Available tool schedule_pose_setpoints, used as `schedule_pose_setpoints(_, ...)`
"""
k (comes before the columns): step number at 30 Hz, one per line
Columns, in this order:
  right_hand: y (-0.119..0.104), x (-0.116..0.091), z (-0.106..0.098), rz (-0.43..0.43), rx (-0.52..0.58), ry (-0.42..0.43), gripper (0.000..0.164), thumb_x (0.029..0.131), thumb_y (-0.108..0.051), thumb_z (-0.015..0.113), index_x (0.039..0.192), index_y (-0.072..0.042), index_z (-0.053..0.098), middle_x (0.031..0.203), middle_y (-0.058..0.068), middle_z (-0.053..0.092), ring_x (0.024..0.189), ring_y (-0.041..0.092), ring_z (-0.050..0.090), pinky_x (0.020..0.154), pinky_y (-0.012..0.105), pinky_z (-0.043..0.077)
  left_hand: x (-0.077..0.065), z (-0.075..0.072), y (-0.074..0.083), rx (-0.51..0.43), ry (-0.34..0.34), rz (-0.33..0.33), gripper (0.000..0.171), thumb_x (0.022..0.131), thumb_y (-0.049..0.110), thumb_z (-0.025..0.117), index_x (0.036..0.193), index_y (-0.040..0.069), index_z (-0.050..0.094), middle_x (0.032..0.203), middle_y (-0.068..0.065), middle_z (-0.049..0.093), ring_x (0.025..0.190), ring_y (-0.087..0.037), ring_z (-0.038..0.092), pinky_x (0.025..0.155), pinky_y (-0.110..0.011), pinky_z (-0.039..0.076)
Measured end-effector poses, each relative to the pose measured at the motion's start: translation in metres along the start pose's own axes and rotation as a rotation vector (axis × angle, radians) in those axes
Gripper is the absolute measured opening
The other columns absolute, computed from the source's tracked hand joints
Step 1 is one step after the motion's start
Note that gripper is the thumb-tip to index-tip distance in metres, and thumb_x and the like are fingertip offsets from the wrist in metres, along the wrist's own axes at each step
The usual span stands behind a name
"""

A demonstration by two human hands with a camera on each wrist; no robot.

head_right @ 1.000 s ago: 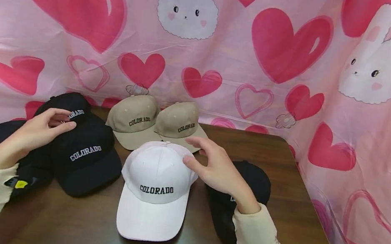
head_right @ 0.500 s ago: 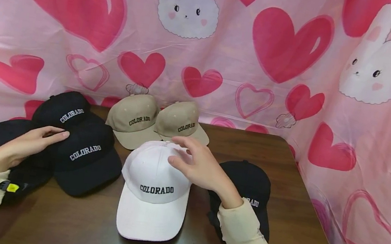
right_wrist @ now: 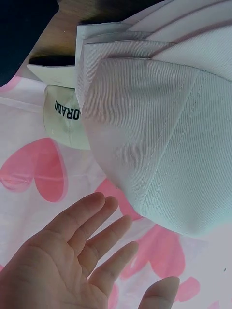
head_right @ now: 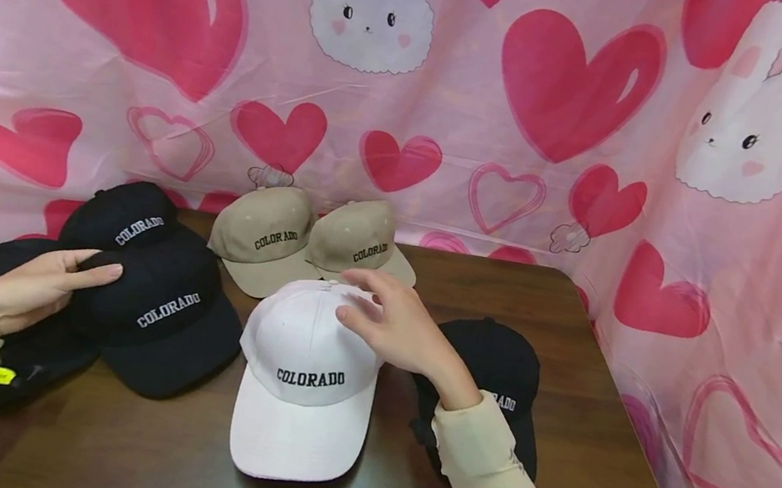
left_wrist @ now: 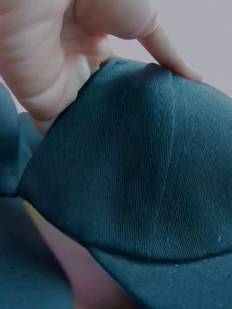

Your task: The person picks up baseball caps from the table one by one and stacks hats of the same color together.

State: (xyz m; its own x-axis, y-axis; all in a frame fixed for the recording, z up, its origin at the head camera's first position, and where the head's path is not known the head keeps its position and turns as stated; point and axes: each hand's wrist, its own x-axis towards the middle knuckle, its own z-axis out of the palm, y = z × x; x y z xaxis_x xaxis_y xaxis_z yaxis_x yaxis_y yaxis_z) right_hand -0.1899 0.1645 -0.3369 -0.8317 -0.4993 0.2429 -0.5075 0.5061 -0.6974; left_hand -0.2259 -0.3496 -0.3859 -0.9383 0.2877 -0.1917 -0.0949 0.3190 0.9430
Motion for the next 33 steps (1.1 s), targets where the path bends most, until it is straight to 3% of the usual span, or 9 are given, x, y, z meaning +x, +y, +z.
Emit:
schedule_pose_setpoints(3,0.000,0.000,-0.001,-0.004,0.006,0.002,0.052,0.099,-0.023,0.076,0.146,-0.007,0.061,0.145,0.008,0.064,0.135,0.032,0.060,0.113,0.051,0.049,-0.005,0.007,0.010,-0.087,-0.032,0.089,0.021,0.113,0.019,0.052,0.131,0.015,0.063,0.113,0.003,0.077,0.102,-0.012,0.073,0.088,-0.028,0.061)
schedule_pose_setpoints(5,0.000,0.001,-0.001,-0.006,0.012,0.007,0.051,0.099,-0.022,0.076,0.146,-0.007,0.061,0.145,0.008,0.064,0.135,0.033,0.060,0.113,0.050,0.049,-0.009,0.011,0.020,-0.098,-0.037,0.143,0.024,0.113,0.015,0.051,0.135,0.017,0.062,0.117,0.003,0.077,0.104,-0.011,0.074,0.088,-0.027,0.061)
schedule_pose_setpoints(8,-0.002,0.003,-0.001,-0.011,0.024,0.016,0.050,0.099,-0.022,0.076,0.145,-0.007,0.062,0.145,0.008,0.065,0.134,0.033,0.061,0.113,0.051,0.049,-0.015,0.018,0.037,-0.002,0.019,0.190,0.029,0.112,0.018,0.053,0.141,0.018,0.058,0.122,0.012,0.074,0.111,-0.003,0.068,0.089,-0.022,0.059)
schedule_pose_setpoints(12,-0.006,0.008,-0.002,-0.026,0.035,0.026,0.049,0.100,-0.021,0.074,0.145,-0.007,0.062,0.145,0.008,0.064,0.134,0.030,0.060,0.113,0.051,0.049,-0.024,0.026,0.064,0.166,0.104,0.210,0.048,0.111,0.023,0.056,0.155,0.007,0.049,0.130,0.025,0.065,0.118,0.006,0.059,0.088,-0.017,0.057)
schedule_pose_setpoints(14,-0.009,0.011,-0.003,-0.039,0.031,0.030,0.048,0.101,-0.020,0.074,0.145,-0.008,0.062,0.145,0.007,0.064,0.134,0.028,0.061,0.114,0.049,0.049,-0.029,0.031,0.078,0.198,0.115,0.235,0.050,0.110,0.022,0.058,0.155,0.002,0.049,0.127,0.021,0.067,0.116,0.003,0.062,0.086,-0.019,0.058)
schedule_pose_setpoints(17,-0.015,0.016,-0.004,-0.067,0.033,0.034,0.047,0.101,-0.020,0.074,0.144,-0.008,0.063,0.143,0.006,0.065,0.133,0.024,0.062,0.114,0.046,0.049,-0.037,0.041,0.099,0.223,0.110,0.295,0.038,0.109,0.017,0.060,0.144,0.003,0.060,0.118,0.009,0.072,0.107,-0.007,0.067,0.084,-0.022,0.060)
schedule_pose_setpoints(21,-0.025,0.022,-0.005,-0.109,0.057,0.038,0.046,0.101,-0.020,0.075,0.144,-0.008,0.063,0.143,0.005,0.065,0.134,0.021,0.062,0.114,0.043,0.049,-0.045,0.052,0.123,0.189,0.053,0.371,0.021,0.108,0.007,0.059,0.126,0.002,0.067,0.107,-0.008,0.073,0.096,-0.022,0.072,0.082,-0.030,0.062)
schedule_pose_setpoints(27,-0.038,0.030,-0.005,-0.126,0.091,0.042,0.051,0.100,-0.023,0.075,0.147,-0.010,0.061,0.147,0.006,0.063,0.135,0.019,0.060,0.116,0.041,0.047,-0.052,0.065,0.149,0.121,-0.087,0.382,0.019,0.109,0.005,0.056,0.124,0.001,0.065,0.106,-0.013,0.073,0.097,-0.027,0.073,0.085,-0.031,0.061)
schedule_pose_setpoints(33,-0.045,0.032,-0.004,-0.117,0.148,0.011,0.057,0.100,-0.025,0.074,0.153,-0.014,0.056,0.152,0.001,0.059,0.136,0.015,0.058,0.117,0.039,0.045,-0.048,0.083,0.160,0.116,-0.197,0.415,0.019,0.108,0.005,0.055,0.124,0.004,0.066,0.107,-0.013,0.075,0.097,-0.031,0.074,0.087,-0.034,0.061)
